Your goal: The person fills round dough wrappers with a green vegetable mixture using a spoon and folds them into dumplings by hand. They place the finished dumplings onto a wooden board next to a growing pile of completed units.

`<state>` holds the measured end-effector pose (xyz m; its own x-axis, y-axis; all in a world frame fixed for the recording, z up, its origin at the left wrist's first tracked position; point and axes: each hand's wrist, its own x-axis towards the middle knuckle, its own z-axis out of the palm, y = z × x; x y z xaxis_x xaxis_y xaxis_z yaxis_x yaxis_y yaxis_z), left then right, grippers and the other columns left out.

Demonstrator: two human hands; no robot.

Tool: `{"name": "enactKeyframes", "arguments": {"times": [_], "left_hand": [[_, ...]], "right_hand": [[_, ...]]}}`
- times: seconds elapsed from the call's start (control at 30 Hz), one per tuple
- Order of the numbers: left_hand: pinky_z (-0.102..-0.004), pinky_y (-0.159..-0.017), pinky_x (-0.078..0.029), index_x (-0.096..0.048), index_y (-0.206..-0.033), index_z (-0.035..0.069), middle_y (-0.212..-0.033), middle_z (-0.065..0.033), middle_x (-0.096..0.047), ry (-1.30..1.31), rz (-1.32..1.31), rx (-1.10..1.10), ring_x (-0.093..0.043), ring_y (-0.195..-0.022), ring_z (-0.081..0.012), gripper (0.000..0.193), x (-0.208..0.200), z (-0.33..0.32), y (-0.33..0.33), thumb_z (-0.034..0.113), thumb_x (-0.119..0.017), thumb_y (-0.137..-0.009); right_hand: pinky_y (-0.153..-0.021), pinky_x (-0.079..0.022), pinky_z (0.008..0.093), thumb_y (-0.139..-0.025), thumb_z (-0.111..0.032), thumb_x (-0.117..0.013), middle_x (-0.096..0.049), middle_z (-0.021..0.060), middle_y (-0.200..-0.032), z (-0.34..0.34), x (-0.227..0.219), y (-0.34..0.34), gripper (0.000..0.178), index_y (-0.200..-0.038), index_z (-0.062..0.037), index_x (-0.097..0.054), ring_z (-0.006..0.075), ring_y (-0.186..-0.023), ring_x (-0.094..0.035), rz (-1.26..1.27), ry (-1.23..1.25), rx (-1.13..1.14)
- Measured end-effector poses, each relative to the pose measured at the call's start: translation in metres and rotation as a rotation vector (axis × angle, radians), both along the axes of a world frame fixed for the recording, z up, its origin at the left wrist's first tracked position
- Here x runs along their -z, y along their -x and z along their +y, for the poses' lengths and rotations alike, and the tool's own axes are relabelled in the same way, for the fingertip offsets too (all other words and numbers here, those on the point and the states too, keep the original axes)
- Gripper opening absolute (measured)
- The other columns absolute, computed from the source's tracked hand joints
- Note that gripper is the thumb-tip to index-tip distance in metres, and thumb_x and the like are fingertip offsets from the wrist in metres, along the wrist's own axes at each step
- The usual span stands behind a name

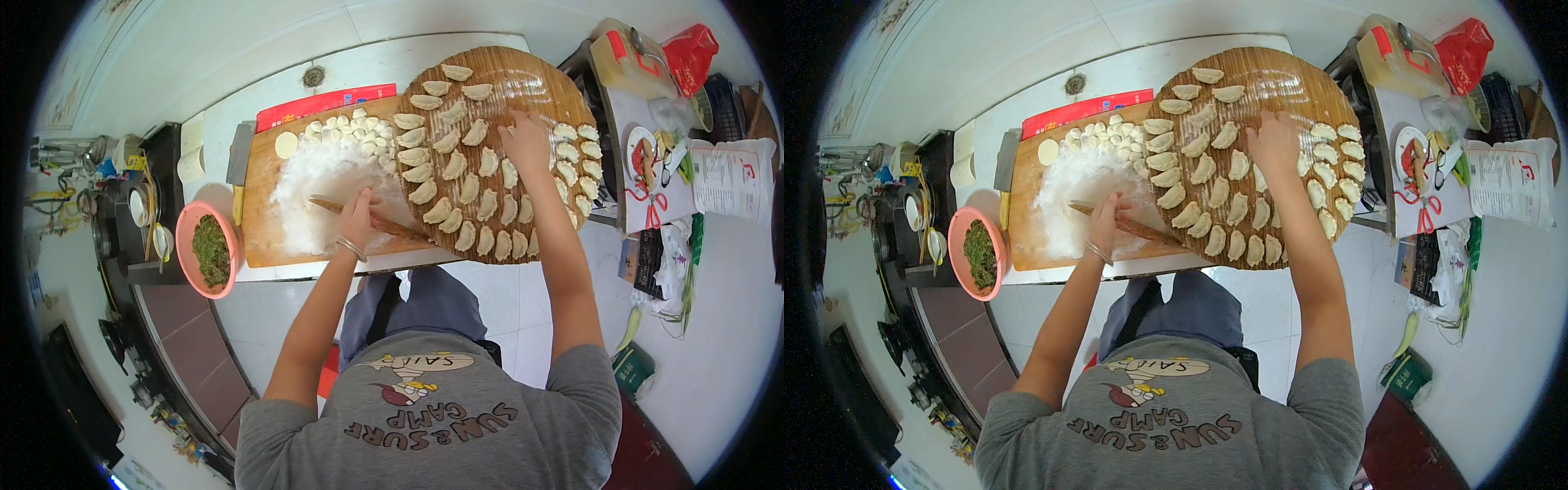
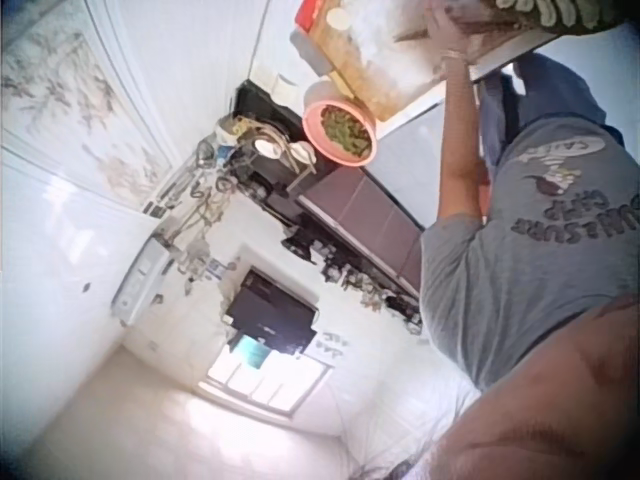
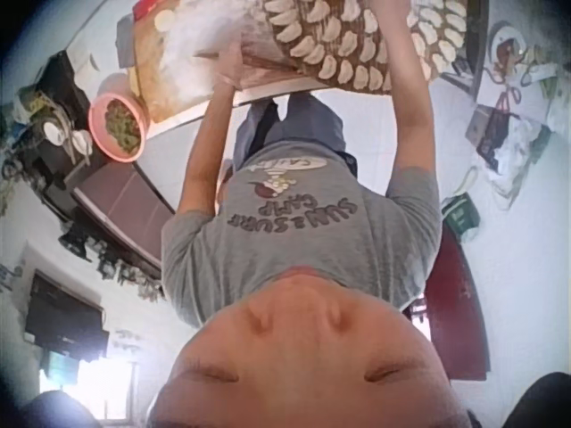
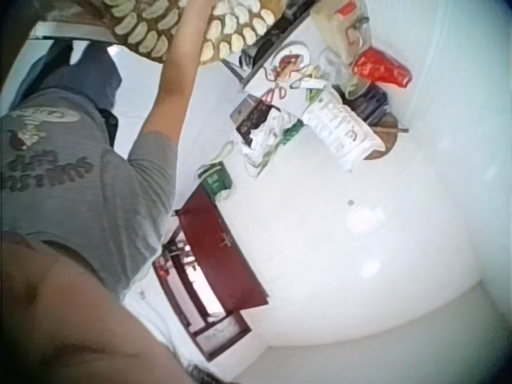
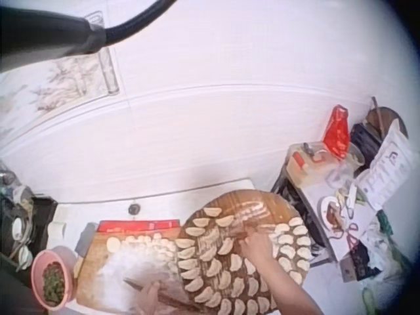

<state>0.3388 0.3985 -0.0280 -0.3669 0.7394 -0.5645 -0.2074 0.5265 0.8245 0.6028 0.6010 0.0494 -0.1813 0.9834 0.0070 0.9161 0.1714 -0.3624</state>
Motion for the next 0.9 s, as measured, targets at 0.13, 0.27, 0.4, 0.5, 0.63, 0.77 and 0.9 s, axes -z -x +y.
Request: {"name": "enactKeyframes", "arguments": {"times": [0.13,0.27,0.4,0.5,0.63,0.77,0.9], "left_hand": [[-0.0241,-0.055,-0.047,-0.058,-0.107,0.002,-0.087,-0.0078,-0.064,-0.026,0.288,-0.041,-0.060,-0.068,-0.0117,0.035,0.045,0.000,0.047,0.033,-0.051,-0.092],[-0.0287,-0.060,-0.049,-0.061,-0.100,0.000,-0.084,-0.0082,-0.065,-0.004,0.679,-0.122,-0.061,-0.068,-0.0159,0.035,0.082,0.001,0.117,0.033,-0.058,-0.087],[-0.0396,-0.071,-0.049,-0.061,-0.095,-0.004,-0.082,-0.0160,-0.065,0.101,0.937,-0.196,-0.062,-0.075,-0.0314,0.038,0.078,0.027,0.189,0.031,-0.065,-0.080],[-0.0407,-0.078,-0.048,-0.059,-0.093,-0.002,-0.090,-0.0187,-0.063,0.183,1.080,-0.140,-0.060,-0.087,-0.0343,0.037,0.090,0.049,0.233,0.030,-0.069,-0.076],[-0.0402,-0.086,-0.045,-0.057,-0.095,-0.001,-0.101,-0.0218,-0.060,0.299,1.221,-0.074,-0.055,-0.100,-0.0340,0.041,0.103,0.078,0.252,0.030,-0.073,-0.073],[-0.0406,-0.083,-0.047,-0.057,-0.094,0.001,-0.097,-0.0195,-0.062,0.237,1.186,-0.127,-0.058,-0.093,-0.0336,0.040,0.114,0.096,0.257,0.028,-0.074,-0.070],[-0.0417,-0.076,-0.050,-0.057,-0.094,0.003,-0.086,-0.0151,-0.063,0.373,0.832,-0.112,-0.062,-0.078,-0.0341,0.039,0.129,0.102,0.273,0.024,-0.076,-0.067]], "right_hand": [[-0.082,-0.046,0.0428,-0.080,-0.017,-0.065,-0.058,0.0199,-0.104,-0.027,-0.001,0.023,0.028,-0.103,-0.0012,-0.062,0.0362,-0.097,-0.055,0.232,-0.122,-0.150],[-0.081,-0.045,0.0419,-0.079,-0.014,-0.064,-0.059,0.0179,-0.099,-0.064,-0.005,0.062,0.025,-0.101,-0.0022,-0.061,0.0360,-0.095,-0.056,0.435,-0.174,-0.296],[-0.081,-0.045,0.0406,-0.080,-0.012,-0.062,-0.060,0.0170,-0.097,-0.098,-0.003,0.106,0.022,-0.100,-0.0026,-0.061,0.0359,-0.093,-0.056,0.590,-0.125,-0.358],[-0.080,-0.045,0.0400,-0.079,-0.010,-0.062,-0.060,0.0164,-0.098,-0.122,-0.003,0.138,0.023,-0.101,-0.0026,-0.061,0.0352,-0.093,-0.056,0.616,-0.035,-0.376],[-0.078,-0.046,0.0397,-0.079,-0.009,-0.063,-0.060,0.0160,-0.097,-0.143,0.006,0.168,0.023,-0.101,-0.0019,-0.061,0.0346,-0.092,-0.057,0.570,0.041,-0.366],[-0.073,-0.049,0.0332,-0.079,-0.003,-0.062,-0.062,0.0140,-0.097,-0.166,0.020,0.192,0.020,-0.099,-0.0002,-0.063,0.0299,-0.086,-0.061,0.551,0.040,-0.249],[-0.072,-0.049,0.0324,-0.078,-0.001,-0.063,-0.063,0.0141,-0.093,-0.193,0.031,0.221,0.019,-0.097,0.0019,-0.063,0.0265,-0.083,-0.062,0.567,0.045,-0.148]]}}
